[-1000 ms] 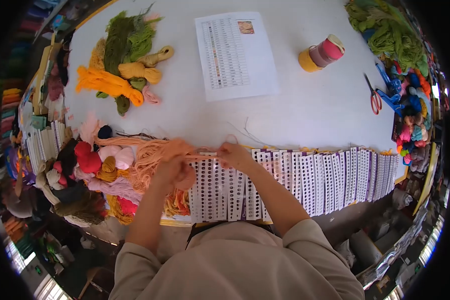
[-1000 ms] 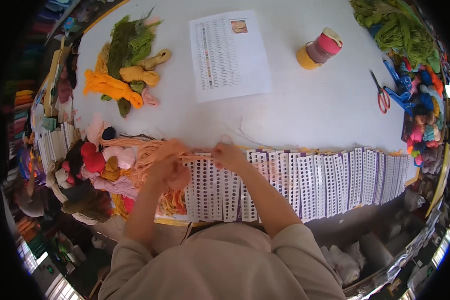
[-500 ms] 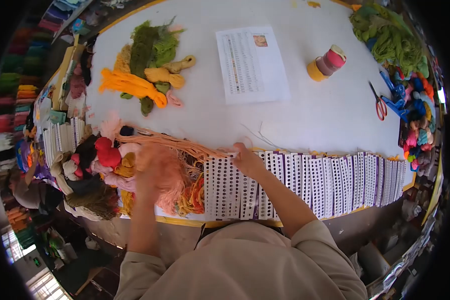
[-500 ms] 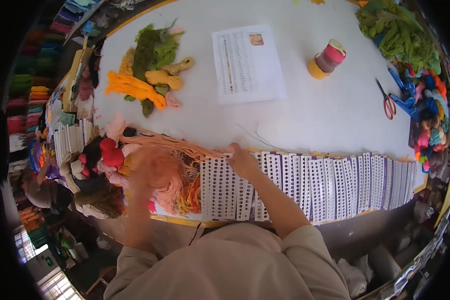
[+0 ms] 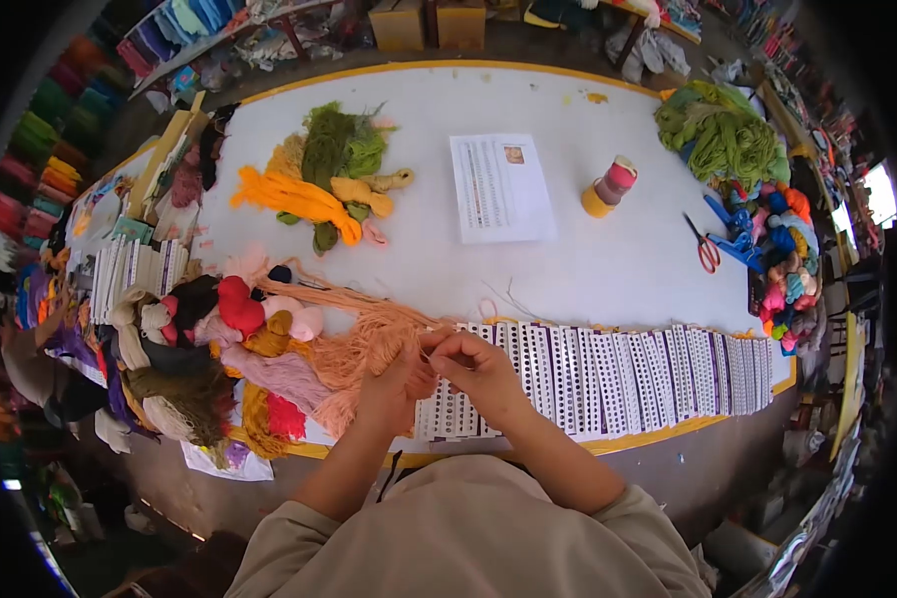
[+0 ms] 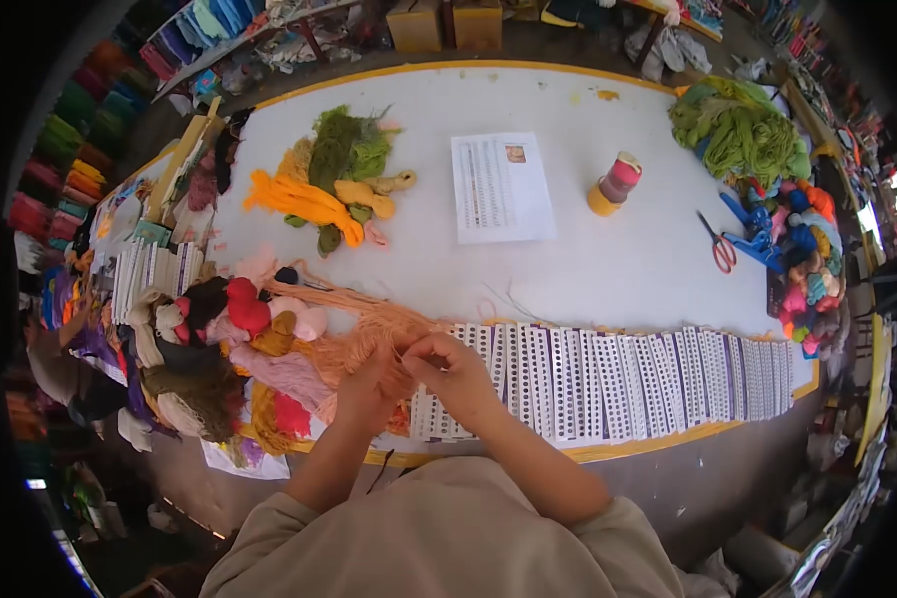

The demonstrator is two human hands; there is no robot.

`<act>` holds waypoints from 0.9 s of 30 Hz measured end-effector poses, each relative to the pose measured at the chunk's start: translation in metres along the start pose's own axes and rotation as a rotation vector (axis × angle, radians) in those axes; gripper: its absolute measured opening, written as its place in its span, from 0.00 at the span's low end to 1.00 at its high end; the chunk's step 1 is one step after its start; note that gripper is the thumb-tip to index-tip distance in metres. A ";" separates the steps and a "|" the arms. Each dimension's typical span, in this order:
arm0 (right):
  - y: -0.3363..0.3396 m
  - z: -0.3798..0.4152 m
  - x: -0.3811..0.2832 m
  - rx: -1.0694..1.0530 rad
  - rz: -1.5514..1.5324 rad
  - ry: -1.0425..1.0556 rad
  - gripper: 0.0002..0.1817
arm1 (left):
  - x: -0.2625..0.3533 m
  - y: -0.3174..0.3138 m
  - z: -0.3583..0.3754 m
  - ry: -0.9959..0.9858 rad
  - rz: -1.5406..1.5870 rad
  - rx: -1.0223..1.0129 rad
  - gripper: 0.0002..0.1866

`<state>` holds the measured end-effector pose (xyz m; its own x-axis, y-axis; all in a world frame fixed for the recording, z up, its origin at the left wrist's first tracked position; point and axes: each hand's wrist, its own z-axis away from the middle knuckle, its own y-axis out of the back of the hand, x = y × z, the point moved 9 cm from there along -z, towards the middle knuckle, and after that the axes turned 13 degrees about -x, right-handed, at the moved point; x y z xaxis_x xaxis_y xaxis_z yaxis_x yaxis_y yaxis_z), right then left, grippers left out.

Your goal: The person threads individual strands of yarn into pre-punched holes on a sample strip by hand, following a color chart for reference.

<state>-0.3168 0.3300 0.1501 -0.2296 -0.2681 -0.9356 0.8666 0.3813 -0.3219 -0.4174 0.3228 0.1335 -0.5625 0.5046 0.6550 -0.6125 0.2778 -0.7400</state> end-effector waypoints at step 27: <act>-0.064 0.064 -0.019 0.096 -0.184 -0.042 0.04 | 0.016 -0.037 0.075 -0.041 0.038 -0.017 0.25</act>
<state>-0.3395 0.2538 0.1974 -0.3713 -0.3627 -0.8547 0.8504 0.2368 -0.4699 -0.4458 0.2594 0.1829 -0.6078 0.4809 0.6320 -0.5810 0.2731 -0.7667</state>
